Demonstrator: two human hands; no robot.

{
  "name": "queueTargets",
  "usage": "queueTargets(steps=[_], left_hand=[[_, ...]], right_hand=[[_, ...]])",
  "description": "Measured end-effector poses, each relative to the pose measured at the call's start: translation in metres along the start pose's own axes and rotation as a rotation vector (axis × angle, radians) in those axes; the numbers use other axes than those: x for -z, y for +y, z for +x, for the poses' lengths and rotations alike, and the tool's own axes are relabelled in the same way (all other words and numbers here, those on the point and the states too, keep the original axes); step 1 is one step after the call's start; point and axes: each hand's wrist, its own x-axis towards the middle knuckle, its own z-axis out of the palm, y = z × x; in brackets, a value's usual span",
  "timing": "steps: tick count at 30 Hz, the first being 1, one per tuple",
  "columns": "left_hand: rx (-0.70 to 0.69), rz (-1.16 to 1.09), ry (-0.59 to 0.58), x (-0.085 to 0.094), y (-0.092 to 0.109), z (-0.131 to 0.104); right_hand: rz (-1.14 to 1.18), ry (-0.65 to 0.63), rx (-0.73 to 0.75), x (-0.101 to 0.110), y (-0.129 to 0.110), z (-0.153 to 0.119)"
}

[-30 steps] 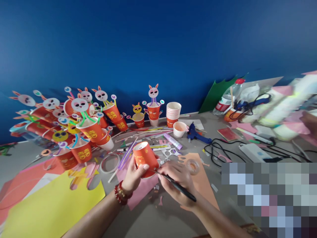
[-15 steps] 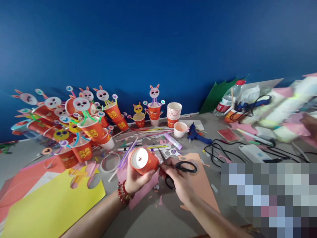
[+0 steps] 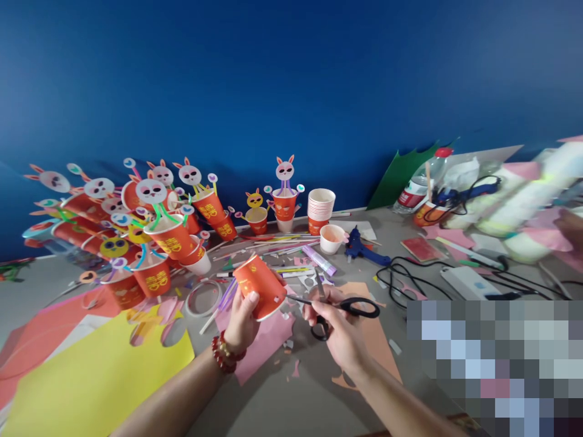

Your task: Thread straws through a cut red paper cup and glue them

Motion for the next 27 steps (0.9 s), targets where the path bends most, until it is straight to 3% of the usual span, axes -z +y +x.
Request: queueTargets(steps=[6, 16, 22, 27], left_hand=[[-0.065, -0.014, -0.077, 0.001, -0.001, 0.001], [-0.096, 0.044, -0.043, 0.007, -0.005, 0.002], [-0.132, 0.191, -0.154, 0.009, -0.007, -0.002], [-0.183, 0.291, -0.057, 0.006, -0.004, -0.003]], right_hand=[[-0.116, -0.043, 0.018, 0.002, 0.002, -0.002], [-0.379, -0.102, 0.115, 0.001, -0.005, -0.003], [-0.675, -0.213, 0.402, -0.004, -0.012, -0.001], [-0.823, -0.290, 0.643, -0.004, -0.011, 0.002]])
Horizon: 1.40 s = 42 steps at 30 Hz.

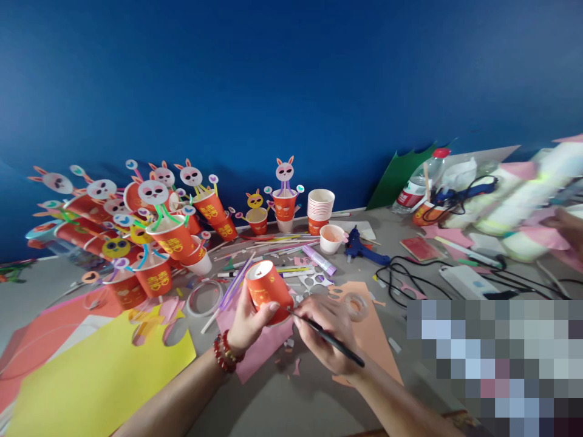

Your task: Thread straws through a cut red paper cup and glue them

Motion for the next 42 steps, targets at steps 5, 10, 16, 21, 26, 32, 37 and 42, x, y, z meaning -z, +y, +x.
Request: queueTargets(steps=[5, 10, 16, 21, 26, 32, 37, 42], left_hand=[[0.048, 0.075, -0.025, -0.001, 0.007, 0.002], [-0.012, 0.215, -0.036, 0.000, 0.008, 0.002], [-0.215, 0.285, 0.037, 0.004, -0.012, -0.005], [-0.352, 0.374, 0.134, 0.007, -0.021, -0.007], [-0.315, 0.350, 0.003, 0.002, -0.007, -0.005], [-0.257, 0.290, 0.039, -0.001, 0.003, -0.001], [-0.201, 0.303, -0.019, 0.000, 0.001, -0.005], [-0.185, 0.299, 0.107, -0.004, -0.002, -0.007]], right_hand=[[-0.058, -0.021, 0.096, 0.001, 0.004, 0.001], [0.037, 0.031, -0.092, -0.002, 0.002, -0.005], [0.467, 0.159, -0.596, -0.013, -0.002, -0.011], [0.877, 0.285, -0.870, -0.020, -0.001, -0.005], [1.002, 0.244, -0.964, -0.019, 0.002, 0.000], [0.991, 0.230, -1.038, -0.021, 0.002, -0.001], [0.936, 0.243, -0.961, -0.024, -0.001, -0.003], [0.697, 0.161, -0.733, -0.018, 0.002, -0.006]])
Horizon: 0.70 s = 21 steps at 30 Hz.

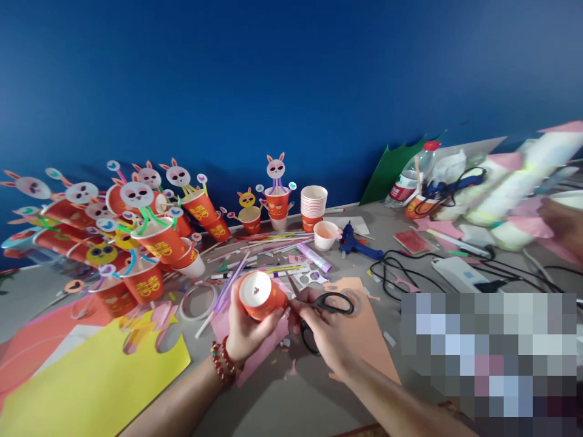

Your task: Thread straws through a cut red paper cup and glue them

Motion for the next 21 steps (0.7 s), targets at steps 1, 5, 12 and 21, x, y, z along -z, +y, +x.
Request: queueTargets(steps=[1, 5, 12, 21], left_hand=[[0.041, -0.008, -0.008, 0.000, 0.000, 0.001], [0.192, -0.065, -0.076, 0.000, 0.004, 0.007], [0.345, -0.109, -0.178, -0.001, 0.023, 0.016], [0.527, -0.450, -0.313, 0.001, 0.013, 0.020]], right_hand=[[-0.068, -0.010, 0.040, 0.002, 0.001, 0.000], [-0.407, -0.048, 0.205, 0.009, 0.000, -0.003], [-0.772, -0.170, 0.561, 0.009, -0.014, 0.000], [-0.660, -0.224, 0.538, 0.015, -0.020, -0.001]])
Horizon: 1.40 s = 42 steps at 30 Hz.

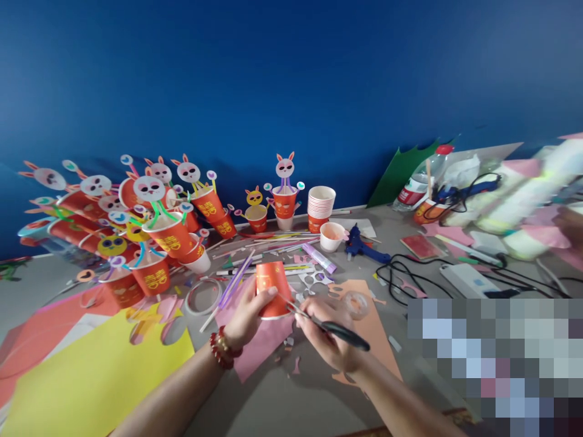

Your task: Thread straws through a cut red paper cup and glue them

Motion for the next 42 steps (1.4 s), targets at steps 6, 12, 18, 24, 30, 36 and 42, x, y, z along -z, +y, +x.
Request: queueTargets(steps=[6, 12, 18, 24, 30, 36, 42], left_hand=[[-0.012, -0.191, -0.115, 0.002, 0.002, 0.003], [0.028, -0.316, -0.111, 0.004, 0.000, 0.003], [0.185, -0.345, -0.099, 0.004, -0.004, 0.005], [0.207, -0.417, -0.049, 0.000, -0.001, 0.004], [0.202, -0.333, 0.017, -0.009, -0.002, -0.001], [0.131, -0.271, 0.040, -0.009, -0.006, 0.002], [0.168, -0.182, -0.068, -0.003, -0.006, -0.002]], right_hand=[[0.461, 0.214, -0.282, 0.002, 0.007, -0.007], [0.807, 0.358, -0.463, -0.004, 0.014, 0.003], [0.793, 0.223, -0.472, -0.010, 0.015, 0.001], [0.376, 0.122, -0.206, -0.003, 0.010, 0.001], [0.220, 0.204, -0.178, -0.004, 0.010, 0.003], [0.377, 0.422, -0.454, -0.007, 0.021, 0.004], [0.673, 0.557, -0.625, -0.005, 0.020, 0.009]])
